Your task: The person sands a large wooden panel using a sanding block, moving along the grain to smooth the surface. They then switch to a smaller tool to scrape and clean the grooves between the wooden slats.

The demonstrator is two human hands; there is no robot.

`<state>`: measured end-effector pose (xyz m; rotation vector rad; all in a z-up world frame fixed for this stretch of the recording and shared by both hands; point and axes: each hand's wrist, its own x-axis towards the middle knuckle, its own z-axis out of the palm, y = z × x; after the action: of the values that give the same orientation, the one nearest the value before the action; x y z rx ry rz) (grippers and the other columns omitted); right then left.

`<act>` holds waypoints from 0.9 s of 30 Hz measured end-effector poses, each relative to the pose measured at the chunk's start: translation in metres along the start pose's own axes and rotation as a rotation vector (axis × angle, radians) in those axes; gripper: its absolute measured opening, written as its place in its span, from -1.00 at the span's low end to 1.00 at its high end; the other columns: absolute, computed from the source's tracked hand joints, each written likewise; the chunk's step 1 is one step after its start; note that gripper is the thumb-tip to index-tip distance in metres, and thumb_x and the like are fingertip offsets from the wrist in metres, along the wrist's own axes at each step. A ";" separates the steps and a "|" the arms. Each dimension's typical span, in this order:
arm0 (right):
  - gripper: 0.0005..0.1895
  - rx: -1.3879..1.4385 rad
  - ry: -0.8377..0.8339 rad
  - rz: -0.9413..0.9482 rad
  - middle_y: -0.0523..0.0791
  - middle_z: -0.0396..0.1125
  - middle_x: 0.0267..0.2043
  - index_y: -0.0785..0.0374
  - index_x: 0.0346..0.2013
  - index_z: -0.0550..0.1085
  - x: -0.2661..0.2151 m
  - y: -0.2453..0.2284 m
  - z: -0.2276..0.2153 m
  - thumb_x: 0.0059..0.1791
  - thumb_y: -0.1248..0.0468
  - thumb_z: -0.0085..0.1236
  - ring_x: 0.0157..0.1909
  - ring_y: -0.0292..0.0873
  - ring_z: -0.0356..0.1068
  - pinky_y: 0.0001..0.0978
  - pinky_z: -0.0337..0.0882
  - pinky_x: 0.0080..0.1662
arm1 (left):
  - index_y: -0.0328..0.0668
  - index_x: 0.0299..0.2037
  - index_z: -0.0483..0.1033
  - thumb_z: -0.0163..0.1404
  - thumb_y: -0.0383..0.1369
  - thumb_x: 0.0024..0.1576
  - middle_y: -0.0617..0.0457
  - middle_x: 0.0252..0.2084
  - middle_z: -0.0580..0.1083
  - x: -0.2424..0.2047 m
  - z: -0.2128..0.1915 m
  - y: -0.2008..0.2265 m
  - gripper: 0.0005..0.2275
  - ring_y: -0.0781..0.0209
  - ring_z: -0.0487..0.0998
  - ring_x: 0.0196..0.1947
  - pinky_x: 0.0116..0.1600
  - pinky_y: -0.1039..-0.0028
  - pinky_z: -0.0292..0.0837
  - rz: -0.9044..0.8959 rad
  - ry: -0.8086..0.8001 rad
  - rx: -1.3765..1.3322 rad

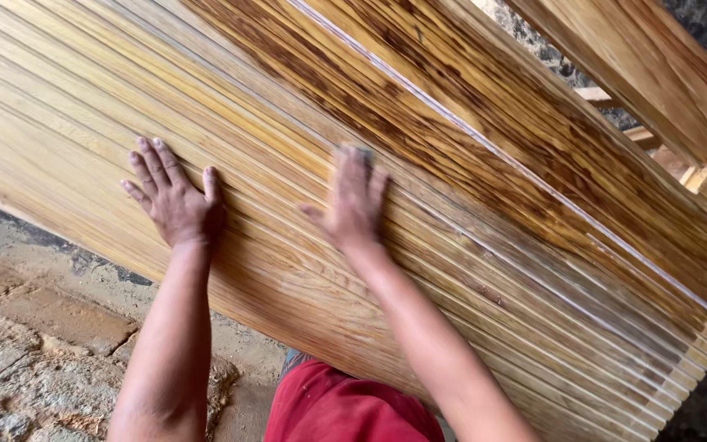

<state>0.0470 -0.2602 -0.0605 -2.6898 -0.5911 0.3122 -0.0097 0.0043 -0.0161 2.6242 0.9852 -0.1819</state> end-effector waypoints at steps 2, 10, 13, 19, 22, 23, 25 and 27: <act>0.24 -0.066 0.101 0.052 0.06 -0.64 0.64 0.39 0.51 -0.44 -0.050 0.041 -0.047 -0.08 -0.57 -0.91 0.63 0.05 -0.74 0.19 -0.72 0.50 | -0.25 0.58 -0.18 -0.42 0.18 0.27 -0.13 0.64 -0.23 0.003 0.003 0.000 -0.20 -0.09 -0.34 0.62 0.56 -0.09 -0.59 -0.009 -0.002 0.014; 0.29 -0.211 0.206 0.198 0.14 -0.52 0.60 0.37 0.52 -0.31 0.019 -0.018 -0.001 -0.08 -0.65 -0.60 0.62 0.12 -0.57 0.28 -0.62 0.44 | -0.30 0.56 -0.11 -0.32 0.16 0.31 -0.18 0.63 -0.16 0.016 0.013 -0.008 -0.22 -0.11 -0.26 0.61 0.53 -0.14 -0.53 0.044 0.091 0.043; 0.28 -0.216 -0.015 0.011 0.06 -0.50 0.64 0.35 0.54 -0.31 0.075 -0.077 0.046 -0.09 -0.62 -0.63 0.66 0.04 -0.55 0.32 -0.65 0.47 | -0.30 0.57 -0.07 -0.23 0.12 0.28 -0.17 0.63 -0.11 0.002 0.014 -0.011 -0.22 -0.13 -0.23 0.62 0.56 -0.12 -0.48 0.049 0.093 -0.020; 0.26 0.003 0.124 0.059 0.11 -0.64 0.65 0.35 0.55 -0.44 0.002 0.005 -0.015 -0.07 -0.61 -0.84 0.67 0.02 -0.67 0.17 -0.68 0.54 | -0.26 0.57 -0.07 -0.22 0.13 0.26 -0.13 0.63 -0.11 0.006 0.018 -0.013 -0.22 -0.10 -0.24 0.62 0.56 -0.14 -0.48 0.040 0.109 -0.026; 0.29 -0.165 0.122 0.310 0.13 -0.67 0.62 0.35 0.54 -0.43 -0.012 0.022 -0.027 -0.11 -0.62 -0.78 0.64 0.07 -0.68 0.13 -0.71 0.47 | -0.26 0.55 -0.06 -0.24 0.16 0.23 -0.14 0.61 -0.11 0.018 0.026 -0.015 -0.20 -0.11 -0.25 0.60 0.52 -0.17 -0.50 0.022 0.104 0.038; 0.28 -0.292 0.120 0.388 0.12 -0.68 0.60 0.32 0.53 -0.42 -0.009 0.011 -0.019 -0.13 -0.61 -0.75 0.63 0.07 -0.69 0.16 -0.75 0.43 | -0.27 0.55 -0.07 -0.26 0.16 0.25 -0.14 0.62 -0.12 0.014 0.029 -0.018 -0.21 -0.11 -0.25 0.60 0.52 -0.17 -0.51 0.030 0.100 0.047; 0.33 -0.159 0.298 0.099 0.14 -0.65 0.63 0.39 0.54 -0.41 0.032 -0.035 0.014 -0.09 -0.66 -0.75 0.67 0.04 -0.64 0.13 -0.72 0.49 | -0.28 0.56 -0.09 -0.30 0.15 0.28 -0.15 0.62 -0.15 0.016 0.033 -0.020 -0.22 -0.10 -0.26 0.61 0.52 -0.17 -0.52 0.048 0.116 0.062; 0.36 -0.087 0.222 0.012 0.21 -0.51 0.60 0.51 0.50 -0.33 0.083 -0.090 0.048 -0.07 -0.66 -0.65 0.64 0.12 -0.55 0.22 -0.64 0.48 | -0.25 0.56 -0.11 -0.31 0.14 0.29 -0.10 0.62 -0.17 0.017 0.033 -0.022 -0.24 -0.10 -0.27 0.60 0.52 -0.17 -0.54 0.038 0.095 0.100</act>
<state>0.0741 -0.1331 -0.0793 -2.7616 -0.5329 -0.0110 -0.0113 0.0192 -0.0567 2.7631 0.9792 -0.0996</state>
